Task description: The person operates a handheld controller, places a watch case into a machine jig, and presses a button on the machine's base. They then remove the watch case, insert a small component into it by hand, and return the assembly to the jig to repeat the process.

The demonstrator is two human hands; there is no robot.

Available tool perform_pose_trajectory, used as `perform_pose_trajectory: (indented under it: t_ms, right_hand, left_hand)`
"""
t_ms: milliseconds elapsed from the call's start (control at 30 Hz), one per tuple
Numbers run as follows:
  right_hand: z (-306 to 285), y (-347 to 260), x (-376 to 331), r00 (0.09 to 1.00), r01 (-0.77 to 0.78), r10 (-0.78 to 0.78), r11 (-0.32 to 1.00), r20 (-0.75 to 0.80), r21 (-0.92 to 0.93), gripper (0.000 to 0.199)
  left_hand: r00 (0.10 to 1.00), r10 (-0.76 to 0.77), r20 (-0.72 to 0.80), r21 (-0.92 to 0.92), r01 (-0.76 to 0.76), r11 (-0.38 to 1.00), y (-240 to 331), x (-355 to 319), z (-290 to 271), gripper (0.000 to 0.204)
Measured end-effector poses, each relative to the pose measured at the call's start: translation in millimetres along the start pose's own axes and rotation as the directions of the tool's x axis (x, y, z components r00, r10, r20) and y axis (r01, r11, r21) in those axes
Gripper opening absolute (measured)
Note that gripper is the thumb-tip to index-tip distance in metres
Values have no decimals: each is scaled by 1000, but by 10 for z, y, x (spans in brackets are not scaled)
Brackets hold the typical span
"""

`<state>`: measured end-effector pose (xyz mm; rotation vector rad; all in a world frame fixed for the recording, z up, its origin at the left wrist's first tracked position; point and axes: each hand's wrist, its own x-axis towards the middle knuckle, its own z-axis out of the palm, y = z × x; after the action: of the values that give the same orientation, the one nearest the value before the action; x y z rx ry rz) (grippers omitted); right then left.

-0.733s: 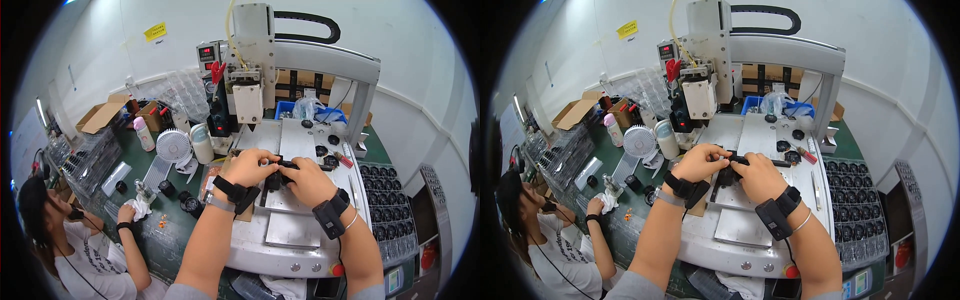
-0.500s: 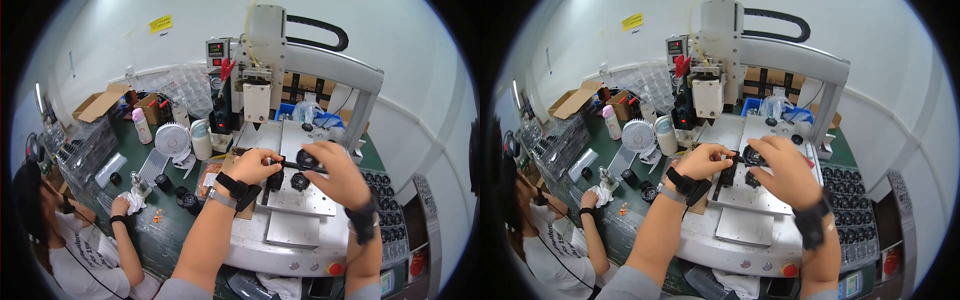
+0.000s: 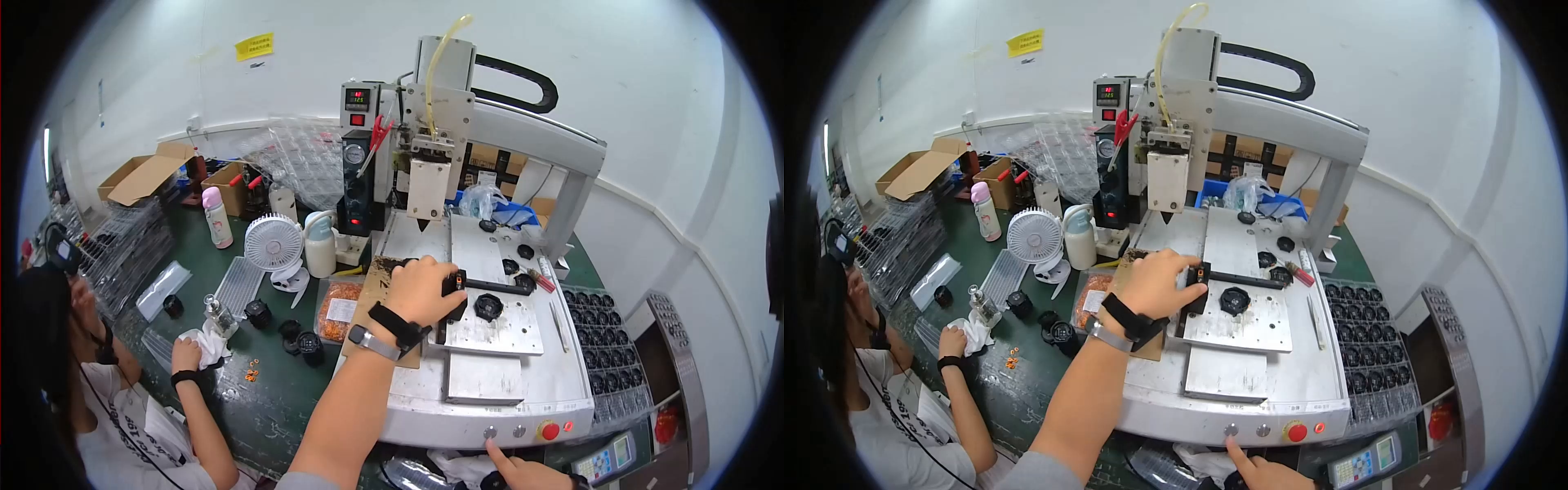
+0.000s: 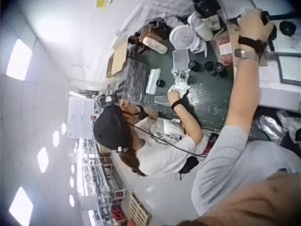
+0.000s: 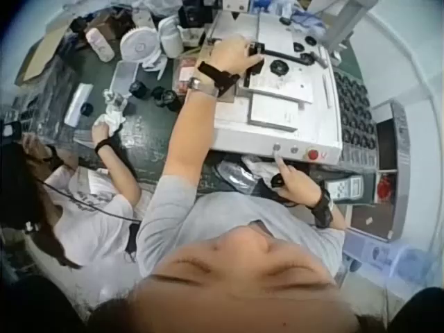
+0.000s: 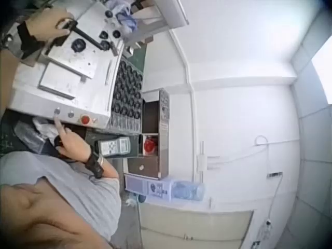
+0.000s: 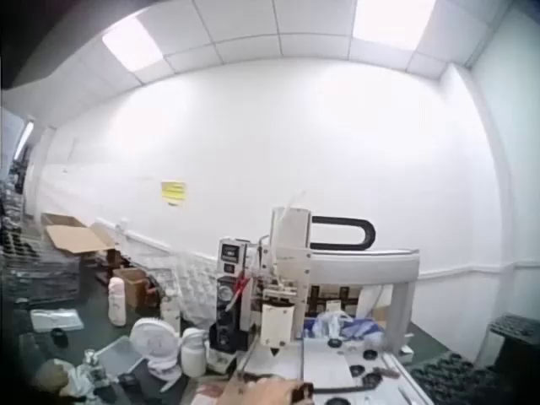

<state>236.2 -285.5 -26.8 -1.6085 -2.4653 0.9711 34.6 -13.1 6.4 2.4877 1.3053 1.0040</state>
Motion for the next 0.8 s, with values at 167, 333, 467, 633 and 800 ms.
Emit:
perform_pose_trajectory:
  t_ms: [167, 333, 467, 633, 800]
  right_hand:
    - [314, -5, 232, 945, -192, 202, 979, -258, 62, 95]
    - [614, 10, 327, 889, -203, 210, 977, -406, 62, 93]
    - [722, -1, 383, 831, -140, 170, 985, -530, 97, 90]
    - [916, 180, 505, 801, -162, 188, 982, -568, 98, 87]
    - [928, 247, 550, 839, -177, 189, 982, -510, 73, 96]
  left_hand:
    - [983, -168, -74, 14, 169, 985, -220, -105, -93, 39]
    - [868, -474, 148, 283, 422, 861, -245, -172, -121, 59]
    - [832, -530, 165, 324, 462, 826, -287, -147, 28, 108]
    - [809, -555, 192, 367, 465, 806, -284, -103, 85, 111]
    - [825, -546, 143, 332, 480, 812, -348, -92, 88, 105]
